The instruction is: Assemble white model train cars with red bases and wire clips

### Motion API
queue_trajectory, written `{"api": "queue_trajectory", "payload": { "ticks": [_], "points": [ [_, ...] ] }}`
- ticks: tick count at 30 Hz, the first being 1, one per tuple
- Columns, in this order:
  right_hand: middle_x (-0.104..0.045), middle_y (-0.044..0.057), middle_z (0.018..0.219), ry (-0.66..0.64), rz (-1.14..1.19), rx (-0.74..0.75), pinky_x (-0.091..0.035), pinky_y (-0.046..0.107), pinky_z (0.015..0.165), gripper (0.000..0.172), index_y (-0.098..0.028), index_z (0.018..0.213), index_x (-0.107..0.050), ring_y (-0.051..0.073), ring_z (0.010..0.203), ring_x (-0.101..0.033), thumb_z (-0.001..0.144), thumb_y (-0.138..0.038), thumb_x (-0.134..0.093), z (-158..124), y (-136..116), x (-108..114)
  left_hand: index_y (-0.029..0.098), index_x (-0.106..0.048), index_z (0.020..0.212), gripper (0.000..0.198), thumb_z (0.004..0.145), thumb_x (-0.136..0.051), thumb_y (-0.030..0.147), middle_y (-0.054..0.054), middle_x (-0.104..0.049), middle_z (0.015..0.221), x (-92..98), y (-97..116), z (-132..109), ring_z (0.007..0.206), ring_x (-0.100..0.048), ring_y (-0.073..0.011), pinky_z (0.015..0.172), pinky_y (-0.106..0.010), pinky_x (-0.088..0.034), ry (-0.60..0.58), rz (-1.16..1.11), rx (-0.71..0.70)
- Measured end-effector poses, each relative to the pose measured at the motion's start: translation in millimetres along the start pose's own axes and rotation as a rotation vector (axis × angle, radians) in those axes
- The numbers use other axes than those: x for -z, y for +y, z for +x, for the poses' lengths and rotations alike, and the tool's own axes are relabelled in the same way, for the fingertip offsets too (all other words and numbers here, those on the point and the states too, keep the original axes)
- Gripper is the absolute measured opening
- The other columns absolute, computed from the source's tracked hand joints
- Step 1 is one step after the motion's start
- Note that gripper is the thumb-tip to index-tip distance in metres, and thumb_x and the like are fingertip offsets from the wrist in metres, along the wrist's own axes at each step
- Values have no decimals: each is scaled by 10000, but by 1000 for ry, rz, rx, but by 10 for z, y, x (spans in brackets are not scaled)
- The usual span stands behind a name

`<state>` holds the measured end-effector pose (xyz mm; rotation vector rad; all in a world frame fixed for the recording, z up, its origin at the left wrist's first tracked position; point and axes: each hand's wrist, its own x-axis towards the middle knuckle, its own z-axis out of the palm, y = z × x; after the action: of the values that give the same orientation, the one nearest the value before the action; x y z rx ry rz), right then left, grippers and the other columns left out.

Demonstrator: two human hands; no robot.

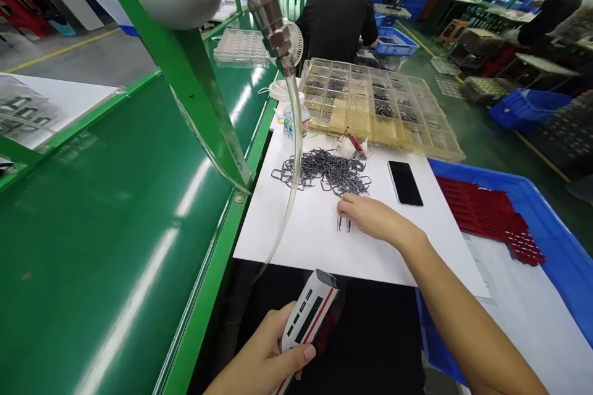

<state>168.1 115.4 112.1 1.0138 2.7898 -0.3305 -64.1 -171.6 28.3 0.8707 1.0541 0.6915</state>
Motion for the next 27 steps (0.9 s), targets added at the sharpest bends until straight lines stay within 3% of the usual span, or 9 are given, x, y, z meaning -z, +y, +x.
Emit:
{"api": "queue_trajectory", "payload": {
  "ticks": [1,3,6,8,12,16,19,23,27],
  "points": [
    [-711,83,1045,-12,-5,-17,-438,336,680,237,-200,984,-719,213,807,-650,1065,-90,-525,-64,7,-40,228,-688,1407,706,927,-756,742,-47,-544,1074,-9,10,-7,769,-622,-185,691,-341,-575,-9,55,8],
    [-752,97,1092,85,43,-73,-506,348,742,221,-198,1033,-753,245,920,-713,1095,-163,-544,-191,-1,-172,239,-747,1269,573,942,-746,710,-45,-575,1028,-20,38,-12,863,-596,-224,730,-341,-579,-13,184,-5],
    [-798,135,1171,407,137,-223,-605,414,889,256,-172,1178,-771,293,1056,-754,1126,-325,-573,-369,-116,-479,253,-763,1160,422,974,-726,630,-47,-619,972,-15,57,4,972,-553,-265,819,-357,-559,14,347,-40],
    [-812,158,1199,557,133,-310,-641,457,908,311,-159,1226,-783,325,1088,-759,1086,-409,-665,-443,-256,-708,250,-755,1139,402,982,-709,618,-49,-629,977,-6,35,24,973,-549,-270,815,-359,-552,41,376,-37],
    [-829,151,1183,674,195,-368,-681,458,873,238,-184,1167,-844,317,1096,-770,1084,-285,-645,-490,-487,-993,239,-738,1161,444,1000,-670,647,-55,-620,983,9,-31,56,965,-555,-275,744,-338,-548,70,363,-8],
    [-844,110,1204,795,707,-290,-690,441,975,177,-236,1113,-887,278,1107,-808,1038,-270,-730,-673,-653,-885,213,-735,1160,420,1011,-672,600,-32,-598,901,5,27,35,878,-544,-235,711,-305,-502,75,392,-30],
    [-849,48,1230,739,1087,-173,-695,331,945,196,-325,1172,-882,217,1115,-823,1020,-253,-782,-907,-914,-670,202,-745,1087,344,1010,-689,532,-5,-574,835,-16,135,28,792,-506,-194,715,-292,-452,51,419,-107],
    [-843,39,1239,693,1120,-25,-686,290,928,327,-338,1268,-854,178,1097,-813,1030,-143,-744,-1111,-1274,-515,193,-724,1038,310,1001,-710,501,21,-540,787,-51,212,56,695,-447,-153,645,-273,-375,-27,359,-170],
    [-827,73,1258,725,1068,78,-690,330,945,383,-281,1358,-811,195,1140,-791,1036,-100,-711,-1194,-1374,-564,185,-707,1023,336,995,-730,519,34,-509,770,-89,195,66,668,-439,-138,619,-265,-360,-64,308,-180]
  ]
}}
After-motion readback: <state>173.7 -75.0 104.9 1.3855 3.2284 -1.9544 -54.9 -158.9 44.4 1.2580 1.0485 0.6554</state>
